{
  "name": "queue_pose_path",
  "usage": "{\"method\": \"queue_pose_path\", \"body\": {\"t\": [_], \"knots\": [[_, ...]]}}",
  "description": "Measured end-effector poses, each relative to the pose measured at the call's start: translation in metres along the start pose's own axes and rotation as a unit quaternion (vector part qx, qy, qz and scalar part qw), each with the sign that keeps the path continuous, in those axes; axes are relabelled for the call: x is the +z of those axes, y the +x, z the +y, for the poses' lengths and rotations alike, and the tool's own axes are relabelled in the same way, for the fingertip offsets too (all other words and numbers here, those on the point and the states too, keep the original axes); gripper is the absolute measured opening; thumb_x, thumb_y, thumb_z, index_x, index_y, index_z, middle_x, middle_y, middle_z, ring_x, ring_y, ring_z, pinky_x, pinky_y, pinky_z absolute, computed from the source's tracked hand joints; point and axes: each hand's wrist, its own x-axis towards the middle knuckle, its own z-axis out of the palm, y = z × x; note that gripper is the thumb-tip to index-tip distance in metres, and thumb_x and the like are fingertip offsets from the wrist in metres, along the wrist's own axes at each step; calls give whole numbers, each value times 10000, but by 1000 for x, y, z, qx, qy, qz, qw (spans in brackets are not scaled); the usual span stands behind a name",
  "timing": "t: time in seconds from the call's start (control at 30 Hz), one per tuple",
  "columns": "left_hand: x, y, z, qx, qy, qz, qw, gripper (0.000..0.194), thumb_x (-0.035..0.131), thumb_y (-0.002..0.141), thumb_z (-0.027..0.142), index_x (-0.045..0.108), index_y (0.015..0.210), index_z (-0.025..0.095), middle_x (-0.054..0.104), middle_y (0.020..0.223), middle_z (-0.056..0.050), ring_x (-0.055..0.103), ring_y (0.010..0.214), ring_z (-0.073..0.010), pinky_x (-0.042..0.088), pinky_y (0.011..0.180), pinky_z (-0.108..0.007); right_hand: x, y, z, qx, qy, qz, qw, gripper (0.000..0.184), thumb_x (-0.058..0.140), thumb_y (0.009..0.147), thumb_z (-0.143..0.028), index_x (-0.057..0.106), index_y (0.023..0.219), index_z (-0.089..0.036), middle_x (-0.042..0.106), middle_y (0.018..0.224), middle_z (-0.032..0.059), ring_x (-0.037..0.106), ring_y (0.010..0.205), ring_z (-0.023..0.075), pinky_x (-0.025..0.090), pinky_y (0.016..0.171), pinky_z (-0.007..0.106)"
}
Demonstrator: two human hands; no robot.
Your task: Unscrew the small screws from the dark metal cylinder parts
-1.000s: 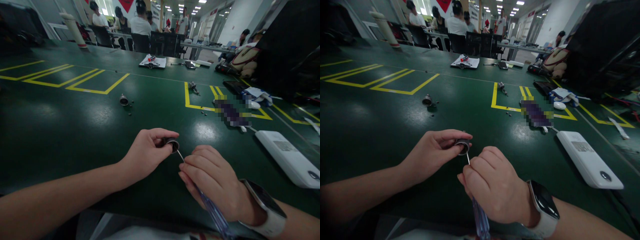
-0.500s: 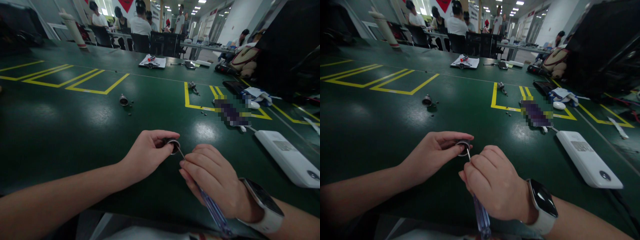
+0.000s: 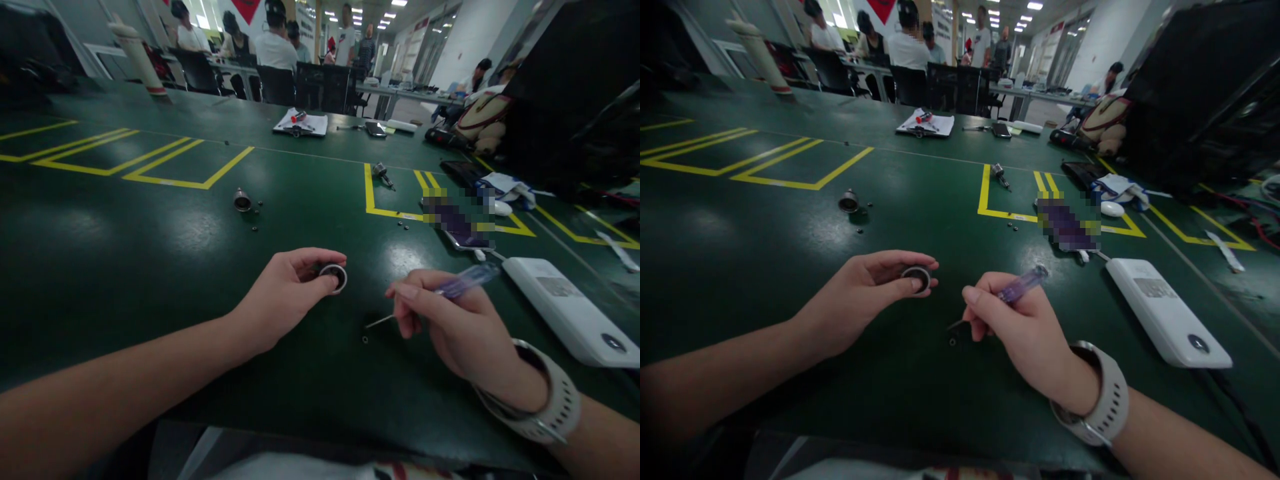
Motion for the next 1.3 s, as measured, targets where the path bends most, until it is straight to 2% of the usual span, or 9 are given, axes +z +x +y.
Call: {"method": "queue_pose_path", "body": {"t": [0.1,0.3,0.5,0.63,0.73,0.8,0.93,1.1,1.3], "knots": [[-1,-1,3,-17,-59,-7,998,291,657,656,159,668,947,153,691,926,-54,640,868,-204,499,828,-354,-4,5,5,69,13,-40,997,284,543,827,-322,566,596,-159,517,484,-18,491,441,101,387,423,218],[-2,-1,5,-27,-101,-8,995,319,686,609,140,646,926,149,676,961,-67,625,906,-221,497,821,-363,-1,6,-3,30,-82,-73,994,290,499,831,-291,549,578,-158,493,457,-29,478,438,95,387,432,216],[-2,0,4,-23,-103,-8,994,269,693,603,138,634,866,151,675,975,-60,629,898,-213,499,818,-355,2,4,-4,52,-107,-98,988,276,486,832,-282,542,590,-162,487,472,-31,464,445,92,356,405,200],[-2,-1,5,-32,-123,-7,992,307,672,617,115,663,919,165,678,995,-56,626,916,-214,496,834,-352,4,8,4,141,-12,-78,987,272,532,802,-336,546,599,-156,499,465,-32,468,433,87,361,415,195],[-3,0,5,-41,-138,-10,989,300,658,631,112,686,926,154,687,987,-68,618,944,-219,486,860,-355,3,13,10,216,124,-57,967,267,575,769,-341,546,587,-148,503,440,-32,455,400,77,345,389,179],[-3,0,5,-43,-153,-13,987,278,648,642,116,696,914,145,688,992,-78,611,969,-225,479,877,-358,2,15,11,225,196,-37,954,251,581,766,-325,552,594,-145,504,442,-31,453,395,75,350,391,180],[-2,-2,3,-52,-159,-8,986,280,635,653,120,699,925,139,700,957,-82,624,950,-220,457,907,-356,1,13,8,125,231,20,965,234,571,790,-331,568,644,-148,542,523,-13,503,466,94,409,449,207],[2,-3,1,-58,-130,-7,990,307,641,656,118,691,956,154,708,939,-72,628,940,-212,446,893,-343,4,4,1,-81,22,44,996,203,517,856,-280,597,714,-159,593,665,16,543,609,118,434,541,235],[4,-5,1,-35,-88,-7,995,323,673,648,126,688,966,180,705,956,-62,620,955,-218,440,879,-346,10,-1,-3,-216,-173,-20,961,117,482,865,-144,583,810,-161,604,742,26,545,687,127,457,653,273]]}}
